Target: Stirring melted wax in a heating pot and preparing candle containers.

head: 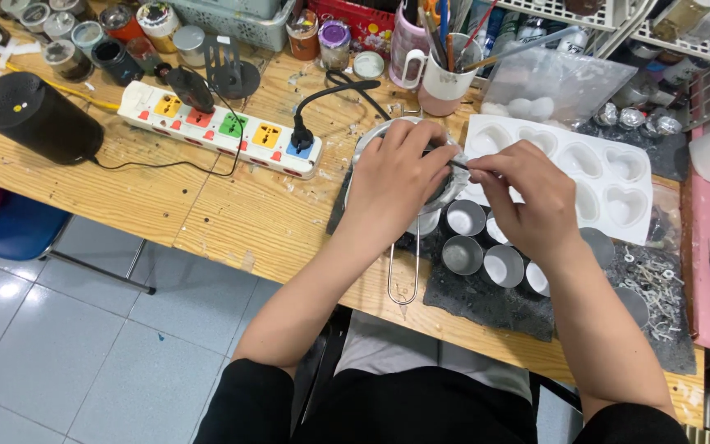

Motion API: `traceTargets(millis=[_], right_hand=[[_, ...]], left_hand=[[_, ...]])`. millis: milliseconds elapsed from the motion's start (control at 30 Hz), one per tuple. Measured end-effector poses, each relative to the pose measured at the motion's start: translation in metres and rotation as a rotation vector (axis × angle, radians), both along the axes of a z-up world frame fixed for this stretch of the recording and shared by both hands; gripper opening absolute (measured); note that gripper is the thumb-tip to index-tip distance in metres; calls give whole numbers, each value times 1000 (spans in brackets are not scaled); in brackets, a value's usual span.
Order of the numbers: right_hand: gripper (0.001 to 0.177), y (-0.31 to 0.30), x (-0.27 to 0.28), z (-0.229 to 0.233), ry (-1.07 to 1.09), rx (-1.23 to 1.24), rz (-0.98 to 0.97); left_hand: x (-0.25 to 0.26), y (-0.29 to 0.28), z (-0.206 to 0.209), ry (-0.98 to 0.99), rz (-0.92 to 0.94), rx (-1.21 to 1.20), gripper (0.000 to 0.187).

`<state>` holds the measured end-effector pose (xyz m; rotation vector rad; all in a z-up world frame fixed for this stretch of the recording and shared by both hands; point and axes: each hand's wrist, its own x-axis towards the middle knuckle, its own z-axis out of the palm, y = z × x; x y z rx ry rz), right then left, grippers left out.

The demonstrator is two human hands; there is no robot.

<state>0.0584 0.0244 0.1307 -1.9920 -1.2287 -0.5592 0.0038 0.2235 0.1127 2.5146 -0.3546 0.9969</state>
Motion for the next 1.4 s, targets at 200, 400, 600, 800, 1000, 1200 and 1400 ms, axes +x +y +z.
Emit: traceTargets(millis=[200, 400, 600, 800, 1000, 1200, 1400], right_hand=[[10, 4, -2, 2, 36, 31, -21], [6, 6, -3, 4, 35, 58, -67], [5, 5, 0, 5, 74, 85, -68], [5, 4, 2, 5, 121, 98, -70], [5, 5, 6, 4, 143, 99, -58], [6, 3, 7, 4, 106, 64, -58], [5, 3, 9, -7, 135, 3, -35]], left_hand=[[2, -3, 0, -63, 49, 38, 12], [-4, -6, 0, -110, 62, 10, 9], [-6, -5, -3, -62, 67, 25, 9], [-3, 1, -6, -3, 117, 44, 10], [-2, 5, -5, 60, 150, 36, 12], [-24, 8, 4, 50, 134, -66, 14], [-80, 6, 14, 489, 217, -343, 31]])
